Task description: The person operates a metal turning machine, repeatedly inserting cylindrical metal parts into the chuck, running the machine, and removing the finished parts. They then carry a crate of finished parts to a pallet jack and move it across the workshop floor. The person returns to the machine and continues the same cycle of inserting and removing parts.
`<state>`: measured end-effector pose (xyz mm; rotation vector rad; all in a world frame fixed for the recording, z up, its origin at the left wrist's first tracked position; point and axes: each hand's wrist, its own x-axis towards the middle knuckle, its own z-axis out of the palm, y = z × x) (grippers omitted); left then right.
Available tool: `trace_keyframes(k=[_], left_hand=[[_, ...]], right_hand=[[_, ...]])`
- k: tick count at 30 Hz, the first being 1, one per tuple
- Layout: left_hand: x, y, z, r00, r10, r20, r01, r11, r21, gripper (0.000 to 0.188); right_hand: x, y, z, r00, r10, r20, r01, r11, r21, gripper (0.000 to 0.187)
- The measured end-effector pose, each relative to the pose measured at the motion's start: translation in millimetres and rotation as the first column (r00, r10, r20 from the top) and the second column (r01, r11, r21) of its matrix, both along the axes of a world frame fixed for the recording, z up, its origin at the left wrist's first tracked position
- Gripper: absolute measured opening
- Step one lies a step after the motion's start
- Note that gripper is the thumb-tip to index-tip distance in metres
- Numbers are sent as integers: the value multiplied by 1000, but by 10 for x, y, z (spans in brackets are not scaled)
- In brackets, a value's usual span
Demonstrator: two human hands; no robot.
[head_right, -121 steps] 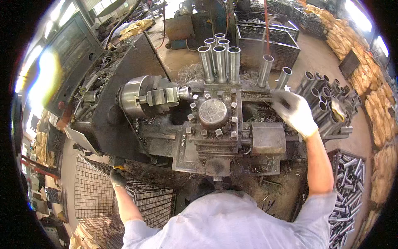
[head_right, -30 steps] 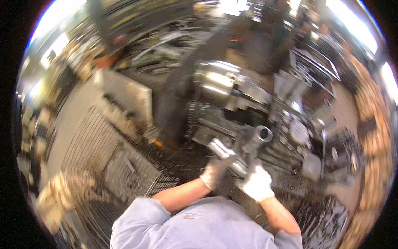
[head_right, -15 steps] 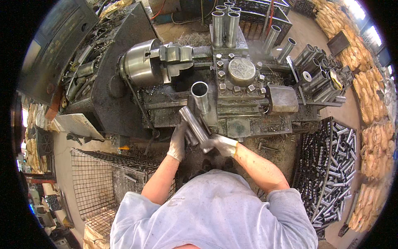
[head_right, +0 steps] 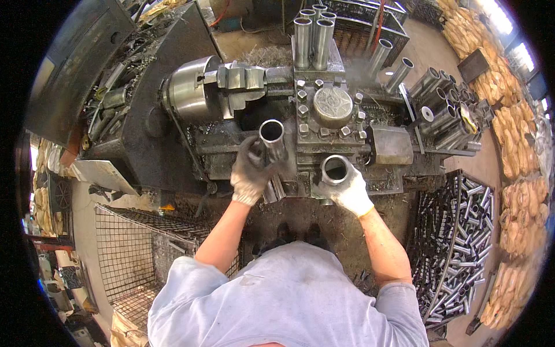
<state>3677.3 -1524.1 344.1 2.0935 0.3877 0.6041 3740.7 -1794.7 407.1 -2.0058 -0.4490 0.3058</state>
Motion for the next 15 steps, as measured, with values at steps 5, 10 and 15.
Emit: trace_keyframes(k=[5, 10, 15], left_hand=[[507, 42, 97, 960, -191, 204, 173, 980, 103, 68], [286, 450, 169, 992, 124, 8, -117, 957, -264, 88], [-257, 826, 204, 949, 211, 234, 132, 409, -903, 61]], right_hand=[[-290, -22, 14, 1000, 3, 12, 6, 784, -620, 40], [-630, 779, -491, 943, 307, 127, -298, 951, -86, 36], [-472, 1401, -1095, 851, 283, 443, 124, 711, -692, 44]])
